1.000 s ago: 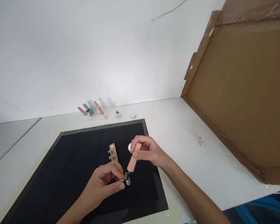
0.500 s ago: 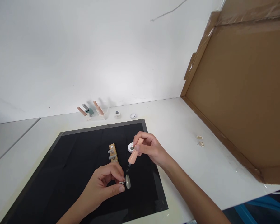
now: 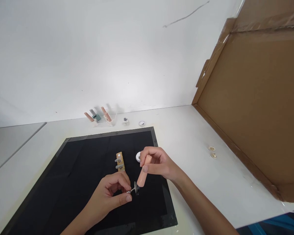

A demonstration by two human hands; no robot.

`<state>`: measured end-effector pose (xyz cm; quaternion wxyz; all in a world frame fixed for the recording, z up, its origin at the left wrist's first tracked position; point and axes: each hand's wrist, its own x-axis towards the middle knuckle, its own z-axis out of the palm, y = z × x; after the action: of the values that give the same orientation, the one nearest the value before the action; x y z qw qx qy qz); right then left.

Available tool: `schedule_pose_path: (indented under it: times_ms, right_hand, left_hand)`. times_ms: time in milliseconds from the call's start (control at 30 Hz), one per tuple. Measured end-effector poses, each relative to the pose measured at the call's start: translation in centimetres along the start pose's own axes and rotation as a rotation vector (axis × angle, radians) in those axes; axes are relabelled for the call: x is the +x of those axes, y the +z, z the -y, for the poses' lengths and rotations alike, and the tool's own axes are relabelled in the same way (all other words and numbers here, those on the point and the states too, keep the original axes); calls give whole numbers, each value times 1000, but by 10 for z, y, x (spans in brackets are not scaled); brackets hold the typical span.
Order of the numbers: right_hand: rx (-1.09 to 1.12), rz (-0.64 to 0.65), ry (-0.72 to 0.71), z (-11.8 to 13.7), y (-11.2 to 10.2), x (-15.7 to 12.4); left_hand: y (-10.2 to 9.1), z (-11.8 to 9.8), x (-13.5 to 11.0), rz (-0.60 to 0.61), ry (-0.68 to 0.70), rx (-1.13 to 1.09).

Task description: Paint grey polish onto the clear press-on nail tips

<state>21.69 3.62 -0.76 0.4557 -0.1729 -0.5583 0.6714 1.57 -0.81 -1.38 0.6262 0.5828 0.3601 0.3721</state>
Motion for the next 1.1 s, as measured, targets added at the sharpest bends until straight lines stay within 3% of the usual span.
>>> schedule_pose_path:
  times_ms: [533,800,1100]
  right_hand:
    - [15,-34,-7,-4,-3,2]
    - [-15,-133,32,-3,-2,3]
    - [73,-300,5,3,4,5]
  left_hand:
    - [3,0,-3,35,3,19]
    - [3,1,-3,41,20,-54]
    - [-1,1,0,-4,-170,-353]
